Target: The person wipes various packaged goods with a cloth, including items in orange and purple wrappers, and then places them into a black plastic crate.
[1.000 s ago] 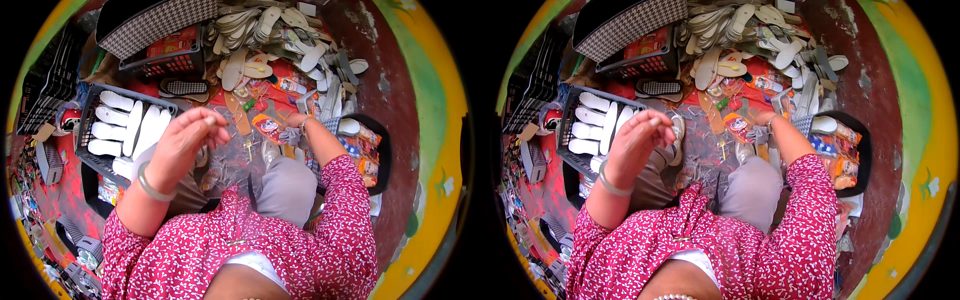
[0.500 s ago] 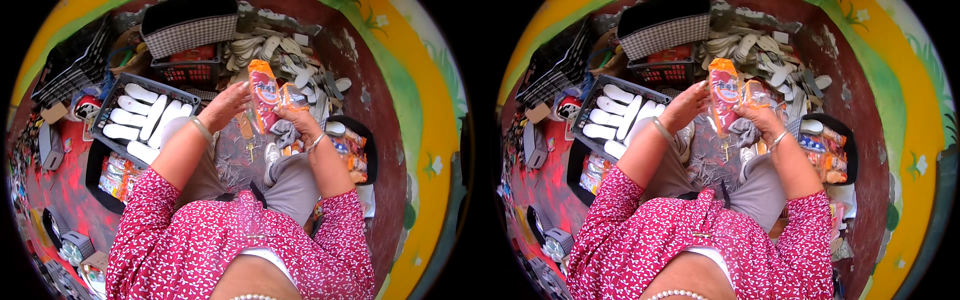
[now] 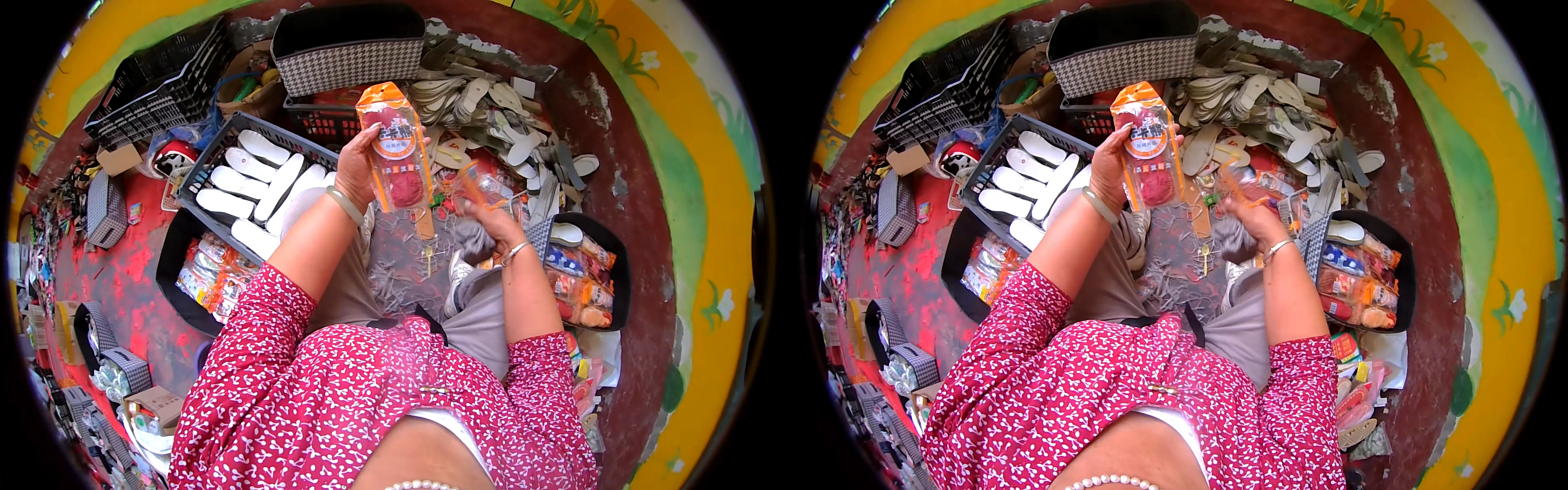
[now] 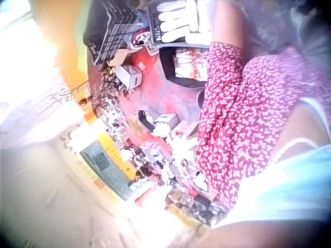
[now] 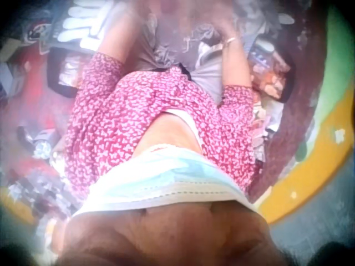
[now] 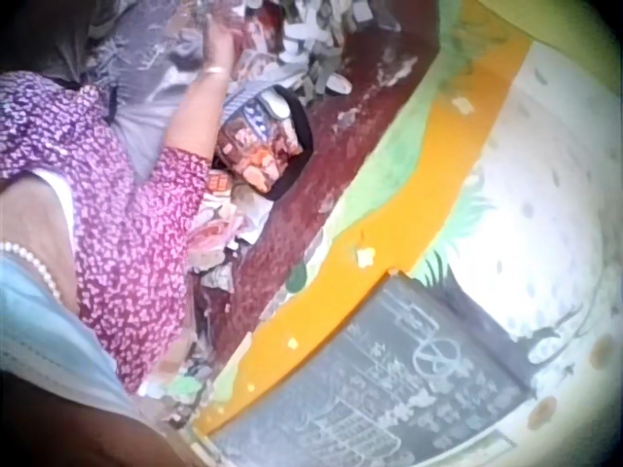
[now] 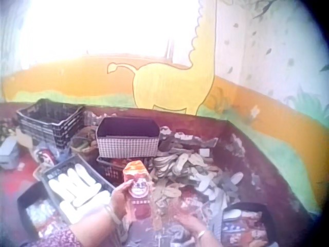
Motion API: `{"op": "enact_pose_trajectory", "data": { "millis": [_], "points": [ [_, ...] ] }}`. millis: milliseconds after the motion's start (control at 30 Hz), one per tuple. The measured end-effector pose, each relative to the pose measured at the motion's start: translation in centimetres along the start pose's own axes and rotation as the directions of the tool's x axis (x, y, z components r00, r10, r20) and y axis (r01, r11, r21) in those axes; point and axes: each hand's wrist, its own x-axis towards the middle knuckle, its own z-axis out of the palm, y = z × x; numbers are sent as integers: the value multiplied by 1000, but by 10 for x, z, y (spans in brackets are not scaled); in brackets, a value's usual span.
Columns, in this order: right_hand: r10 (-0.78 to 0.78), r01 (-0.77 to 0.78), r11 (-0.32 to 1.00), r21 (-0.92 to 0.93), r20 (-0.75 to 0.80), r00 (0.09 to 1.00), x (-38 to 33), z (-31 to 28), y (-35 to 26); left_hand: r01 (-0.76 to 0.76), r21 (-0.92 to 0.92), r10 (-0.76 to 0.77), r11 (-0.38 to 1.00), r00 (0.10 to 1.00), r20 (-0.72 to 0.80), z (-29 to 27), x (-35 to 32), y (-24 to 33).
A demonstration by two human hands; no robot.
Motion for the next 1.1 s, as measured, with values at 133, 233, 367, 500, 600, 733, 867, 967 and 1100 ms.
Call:
{"op": "enact_pose_trajectory", "data": {
  "millis": [133,233,367,500,600,733,867,967,1100],
  "points": [
    [-223,40,775,-630,-214,951,11,-23,15,59,-5,-59,998,998,9,1,1,0],
    [-91,91,996,-5,-128,988,-5,-45,-13,41,32,-41,999,999,-13,6,5,-3],
    [-508,534,687,493,-199,838,-33,-6,-63,61,-16,-61,998,998,-10,9,4,-3],
    [-810,831,553,53,-199,552,-48,64,-85,83,-121,-85,989,996,-7,12,13,-8],
    [-877,697,-55,-715,368,309,-34,98,-77,157,-122,-164,980,985,-45,0,24,-17],
    [-863,717,8,-697,358,357,-8,103,-64,241,-165,-239,957,971,29,-3,18,-31],
    [-918,702,2,-712,277,284,23,91,-77,181,-247,-172,952,983,57,-5,22,-34],
    [-958,656,-41,-754,217,189,31,93,-85,125,-217,-116,968,992,55,-5,31,-32],
    [-988,597,103,-795,-13,153,46,84,-91,153,-147,-159,977,987,-28,-5,29,-30]
  ]
}}
